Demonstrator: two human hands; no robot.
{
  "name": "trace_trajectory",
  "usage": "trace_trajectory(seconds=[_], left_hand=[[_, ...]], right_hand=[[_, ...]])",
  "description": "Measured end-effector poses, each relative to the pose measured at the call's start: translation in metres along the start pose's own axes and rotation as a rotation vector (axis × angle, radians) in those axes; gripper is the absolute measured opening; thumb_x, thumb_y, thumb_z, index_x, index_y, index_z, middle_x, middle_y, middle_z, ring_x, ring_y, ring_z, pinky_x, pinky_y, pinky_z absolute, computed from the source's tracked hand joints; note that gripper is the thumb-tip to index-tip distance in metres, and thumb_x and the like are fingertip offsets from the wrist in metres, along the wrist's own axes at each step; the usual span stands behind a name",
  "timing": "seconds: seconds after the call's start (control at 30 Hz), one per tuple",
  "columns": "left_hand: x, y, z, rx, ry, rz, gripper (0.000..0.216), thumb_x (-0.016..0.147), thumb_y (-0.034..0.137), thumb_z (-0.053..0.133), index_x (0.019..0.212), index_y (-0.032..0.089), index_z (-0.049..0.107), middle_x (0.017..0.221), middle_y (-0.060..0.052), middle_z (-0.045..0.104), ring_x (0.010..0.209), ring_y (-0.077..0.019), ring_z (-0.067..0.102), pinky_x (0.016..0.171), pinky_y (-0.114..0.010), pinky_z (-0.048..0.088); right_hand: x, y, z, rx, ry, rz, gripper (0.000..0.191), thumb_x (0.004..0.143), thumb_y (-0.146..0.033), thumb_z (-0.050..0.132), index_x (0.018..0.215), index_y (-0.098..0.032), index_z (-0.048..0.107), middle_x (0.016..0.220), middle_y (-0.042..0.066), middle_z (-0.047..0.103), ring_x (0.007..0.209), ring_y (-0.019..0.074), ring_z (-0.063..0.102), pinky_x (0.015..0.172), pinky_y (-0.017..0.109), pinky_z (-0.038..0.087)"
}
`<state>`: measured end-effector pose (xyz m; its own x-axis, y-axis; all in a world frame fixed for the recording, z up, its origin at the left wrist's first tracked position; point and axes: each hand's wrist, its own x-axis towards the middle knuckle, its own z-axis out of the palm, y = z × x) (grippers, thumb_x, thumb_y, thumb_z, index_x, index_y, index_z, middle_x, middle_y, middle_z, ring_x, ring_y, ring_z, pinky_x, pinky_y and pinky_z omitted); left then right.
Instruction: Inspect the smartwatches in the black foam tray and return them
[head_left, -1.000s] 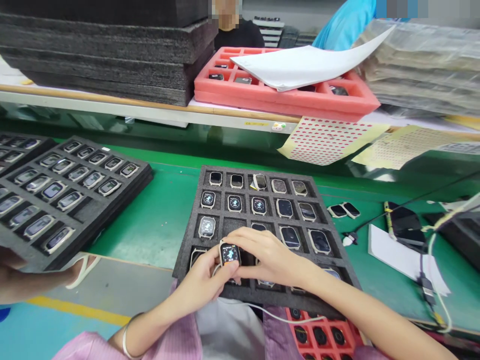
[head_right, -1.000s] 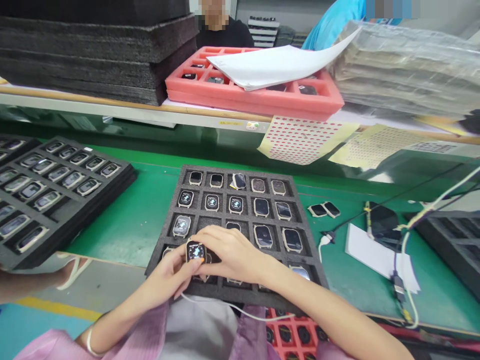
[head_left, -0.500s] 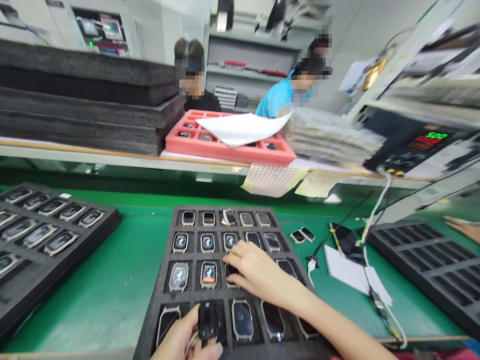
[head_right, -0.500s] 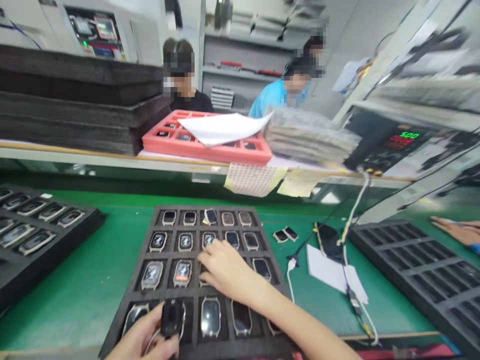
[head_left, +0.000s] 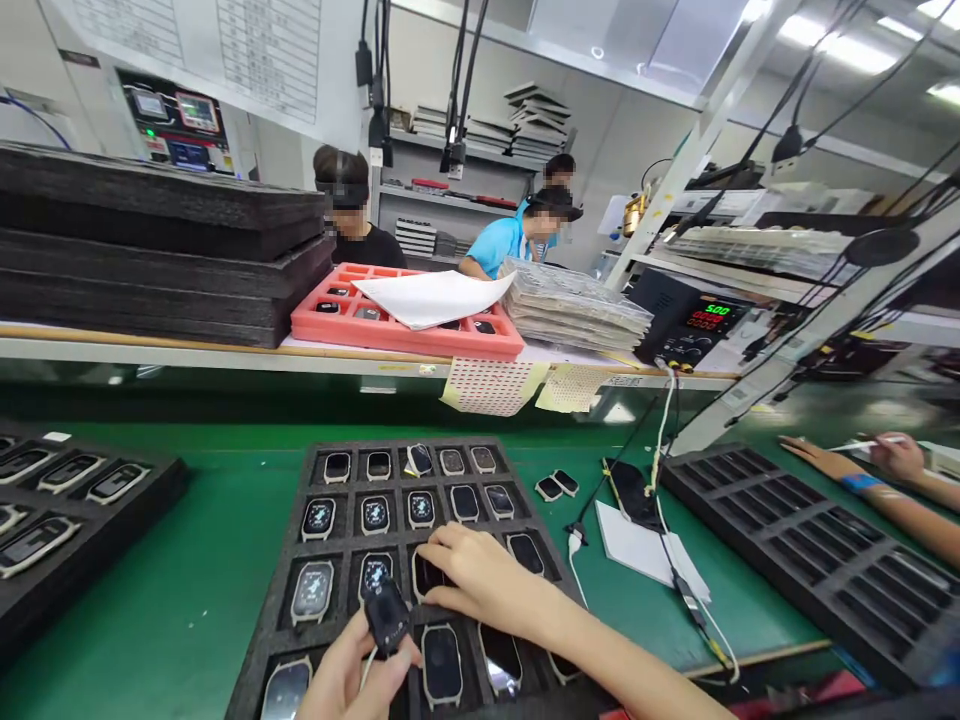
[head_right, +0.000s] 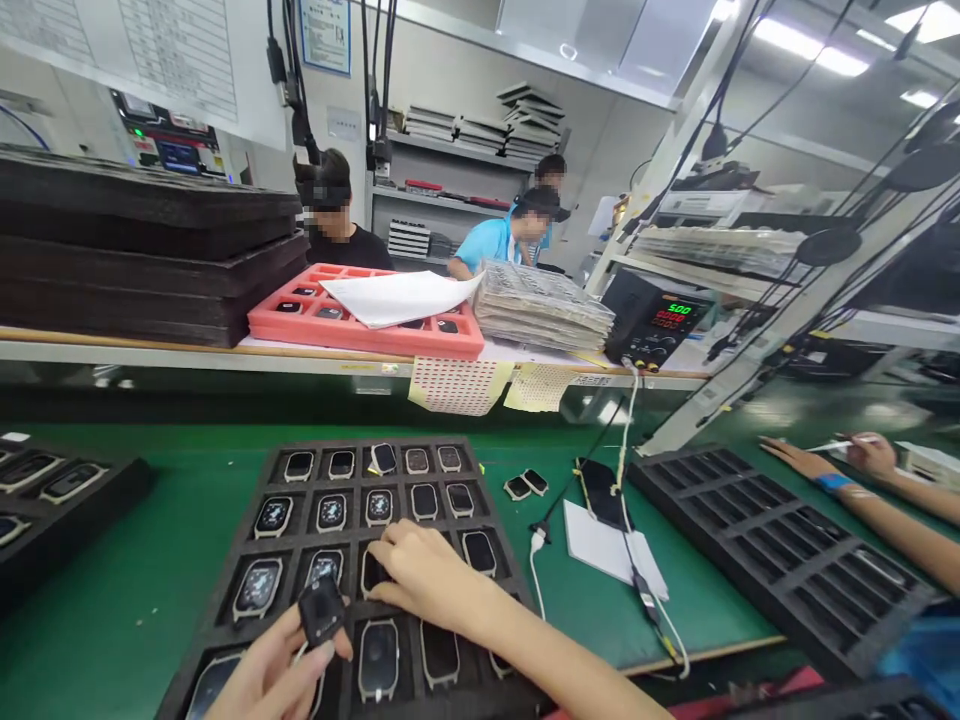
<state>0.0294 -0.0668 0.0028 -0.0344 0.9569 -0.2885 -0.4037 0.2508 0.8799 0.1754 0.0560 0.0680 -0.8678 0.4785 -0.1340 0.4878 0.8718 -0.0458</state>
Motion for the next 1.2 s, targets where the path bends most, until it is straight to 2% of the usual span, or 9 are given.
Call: trace_trajectory(seconds=[0.17,0.27,0.4,0.5,0.63,0.83,0.97,1.07,1.2], left_hand=[[-0.009,0.012,-0.005,0.144,-0.086,0.017,0.042,0.076,0.053,0.063,0.098,0.018,0.057,0.092,-0.006,0.062,0.034,0.0017,0.034,0.031,-0.015,0.021],[-0.009,0.018,-0.01,0.176,-0.136,-0.018,0.039,0.081,0.048,0.06,0.105,0.018,0.054,0.099,-0.007,0.061,0.035,0.0019,0.037,0.031,-0.014,0.023],[-0.007,0.023,-0.015,0.167,-0.163,-0.036,0.033,0.082,0.04,0.061,0.106,0.018,0.054,0.099,-0.006,0.061,0.036,0.0016,0.037,0.03,-0.013,0.024],[-0.006,0.025,-0.015,0.145,-0.212,-0.025,0.032,0.08,0.032,0.065,0.106,0.017,0.055,0.093,-0.004,0.061,0.04,0.001,0.036,0.033,-0.012,0.027],[-0.005,0.023,-0.015,0.116,-0.251,-0.037,0.037,0.08,0.031,0.066,0.111,0.016,0.054,0.079,0.001,0.056,0.041,0.0005,0.035,0.036,-0.013,0.029],[-0.002,0.022,-0.016,0.119,-0.162,-0.002,0.034,0.085,0.042,0.059,0.101,0.013,0.054,0.051,0.01,0.039,0.032,-0.0013,0.029,0.032,-0.016,0.017],[-0.002,0.024,-0.016,0.126,-0.132,-0.014,0.031,0.085,0.042,0.057,0.094,0.012,0.055,0.059,0.004,0.055,0.032,-0.0004,0.028,0.032,-0.017,0.015],[-0.004,0.024,-0.017,0.118,-0.114,-0.025,0.032,0.084,0.043,0.058,0.092,0.012,0.057,0.058,0.003,0.058,0.032,-0.0015,0.028,0.033,-0.017,0.016],[-0.007,0.022,-0.018,0.11,-0.108,0.015,0.029,0.083,0.042,0.06,0.088,0.013,0.062,0.061,0.0,0.061,0.049,-0.008,0.049,0.044,-0.017,0.031]], right_hand=[[0.008,0.005,0.004,0.08,0.008,-0.022,0.029,0.08,-0.027,0.07,0.104,-0.014,0.062,0.097,0.011,0.063,0.092,0.0283,0.06,0.074,0.036,0.05],[0.012,0.011,0.004,0.149,0.031,-0.014,0.04,0.08,-0.028,0.069,0.114,-0.012,0.058,0.102,0.014,0.062,0.093,0.0283,0.061,0.077,0.038,0.051],[0.002,0.013,-0.006,0.355,0.214,0.037,0.046,0.08,-0.031,0.069,0.12,-0.013,0.054,0.105,0.01,0.063,0.091,0.0234,0.061,0.081,0.035,0.05],[-0.006,0.001,-0.011,0.499,0.259,-0.06,0.043,0.08,-0.029,0.068,0.119,-0.017,0.054,0.104,0.008,0.063,0.089,0.0208,0.061,0.079,0.033,0.051],[-0.005,-0.017,-0.006,0.464,0.203,-0.236,0.04,0.085,-0.024,0.064,0.121,-0.015,0.052,0.115,0.011,0.059,0.104,0.0229,0.056,0.086,0.035,0.05],[0.005,-0.025,-0.003,0.336,0.143,-0.301,0.032,0.09,-0.027,0.056,0.12,-0.016,0.053,0.117,0.011,0.058,0.102,0.0228,0.058,0.078,0.034,0.054],[0.004,-0.027,0.002,0.315,0.161,-0.276,0.034,0.09,-0.031,0.056,0.121,-0.016,0.052,0.115,0.011,0.058,0.102,0.0239,0.059,0.074,0.034,0.055],[0.004,-0.028,0.006,0.347,0.167,-0.245,0.036,0.09,-0.031,0.056,0.122,-0.015,0.052,0.115,0.012,0.057,0.103,0.0251,0.058,0.076,0.036,0.054],[0.002,-0.029,-0.017,0.647,0.176,-0.297,0.03,0.09,-0.028,0.059,0.118,-0.019,0.056,0.116,0.01,0.058,0.106,0.0219,0.056,0.088,0.036,0.05]])
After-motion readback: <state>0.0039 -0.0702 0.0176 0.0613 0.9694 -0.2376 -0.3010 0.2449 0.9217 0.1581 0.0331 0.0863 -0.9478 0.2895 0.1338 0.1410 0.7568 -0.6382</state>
